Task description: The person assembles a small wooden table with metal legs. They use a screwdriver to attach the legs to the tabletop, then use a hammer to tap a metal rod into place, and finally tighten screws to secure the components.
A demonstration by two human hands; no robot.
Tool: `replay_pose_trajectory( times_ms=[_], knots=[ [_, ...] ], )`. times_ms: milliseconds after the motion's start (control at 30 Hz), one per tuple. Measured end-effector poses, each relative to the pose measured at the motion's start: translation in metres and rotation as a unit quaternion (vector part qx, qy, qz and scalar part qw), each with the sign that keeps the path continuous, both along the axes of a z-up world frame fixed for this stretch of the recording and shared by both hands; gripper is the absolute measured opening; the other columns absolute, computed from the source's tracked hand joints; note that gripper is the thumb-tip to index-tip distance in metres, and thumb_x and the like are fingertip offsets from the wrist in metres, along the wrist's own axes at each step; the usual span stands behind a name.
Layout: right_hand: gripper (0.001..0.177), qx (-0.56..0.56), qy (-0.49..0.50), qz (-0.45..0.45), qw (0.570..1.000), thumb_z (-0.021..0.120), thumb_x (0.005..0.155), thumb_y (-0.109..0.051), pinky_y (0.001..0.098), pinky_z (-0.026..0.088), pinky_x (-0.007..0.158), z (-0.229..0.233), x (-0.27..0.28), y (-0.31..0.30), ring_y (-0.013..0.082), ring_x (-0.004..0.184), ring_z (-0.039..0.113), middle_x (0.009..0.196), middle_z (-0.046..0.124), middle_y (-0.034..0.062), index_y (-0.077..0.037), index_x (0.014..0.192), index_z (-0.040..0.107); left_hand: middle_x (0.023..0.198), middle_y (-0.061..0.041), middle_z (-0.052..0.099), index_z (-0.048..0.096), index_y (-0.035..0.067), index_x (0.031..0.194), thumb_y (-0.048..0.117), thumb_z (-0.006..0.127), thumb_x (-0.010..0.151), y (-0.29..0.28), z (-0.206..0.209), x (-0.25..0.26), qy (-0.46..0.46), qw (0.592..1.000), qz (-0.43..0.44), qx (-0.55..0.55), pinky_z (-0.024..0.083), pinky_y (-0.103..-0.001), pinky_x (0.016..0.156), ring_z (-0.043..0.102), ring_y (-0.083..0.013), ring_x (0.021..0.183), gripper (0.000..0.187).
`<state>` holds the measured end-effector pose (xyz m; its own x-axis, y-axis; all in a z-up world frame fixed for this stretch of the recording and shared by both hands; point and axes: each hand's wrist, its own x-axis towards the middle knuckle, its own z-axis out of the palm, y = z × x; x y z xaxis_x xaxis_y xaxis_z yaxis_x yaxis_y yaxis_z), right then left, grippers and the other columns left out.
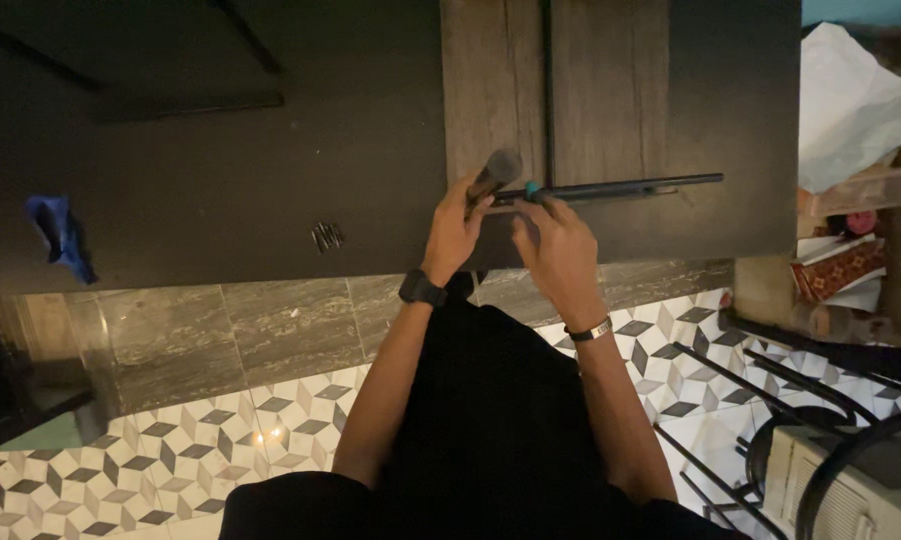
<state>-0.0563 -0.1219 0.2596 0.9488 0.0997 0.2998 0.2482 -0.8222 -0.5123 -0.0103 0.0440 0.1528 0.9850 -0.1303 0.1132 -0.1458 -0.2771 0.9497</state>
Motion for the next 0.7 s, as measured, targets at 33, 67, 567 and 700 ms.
replay_pose_trajectory(
  times_ms=[33,67,567,700],
  knots=[
    [0.032,0.021,0.064,-0.021,0.998,0.067,0.095,-0.009,0.0457,0.054,0.087,-0.002,0.000,-0.003,0.0342,0.103,0.065,0.121,0.067,0.0160,-0.006,0.127,0.067,0.123,-0.023,0.069,0.055,0.002,0.140,0.015,0.064,0.104,-0.001,-0.001,-0.001,0.002,1.000,0.002,0.001,0.059,-0.041,0.089,0.072,-0.0361,0.112,0.039],
    [0.039,0.043,0.127,-0.040,0.990,0.062,0.096,-0.006,0.0460,0.054,0.088,-0.004,0.003,-0.005,0.0333,0.102,0.065,0.123,0.068,0.0151,-0.007,0.134,0.064,0.122,-0.023,0.070,0.056,0.003,0.139,0.015,0.065,0.103,0.000,-0.002,-0.002,0.004,1.000,0.005,0.003,0.058,-0.042,0.089,0.072,-0.0366,0.112,0.039],
    [0.021,0.002,0.068,-0.088,0.994,0.072,0.091,-0.011,0.0489,0.048,0.080,0.003,0.000,0.013,0.0384,0.091,0.061,0.106,0.061,0.0201,-0.007,0.112,0.074,0.113,-0.019,0.073,0.059,0.002,0.133,0.026,0.067,0.101,0.007,0.006,-0.001,0.051,0.998,-0.019,0.004,0.059,-0.039,0.080,0.076,-0.0296,0.097,0.041],
    [0.047,0.070,0.058,-0.074,0.993,0.065,0.093,-0.003,0.0503,0.048,0.087,-0.006,0.006,0.011,0.0429,0.103,0.060,0.119,0.062,0.0213,-0.002,0.139,0.063,0.114,-0.018,0.073,0.058,0.004,0.135,0.023,0.067,0.101,0.014,0.011,0.006,0.064,0.996,-0.054,0.004,0.059,-0.038,0.079,0.075,-0.0295,0.096,0.041]
  ],
)
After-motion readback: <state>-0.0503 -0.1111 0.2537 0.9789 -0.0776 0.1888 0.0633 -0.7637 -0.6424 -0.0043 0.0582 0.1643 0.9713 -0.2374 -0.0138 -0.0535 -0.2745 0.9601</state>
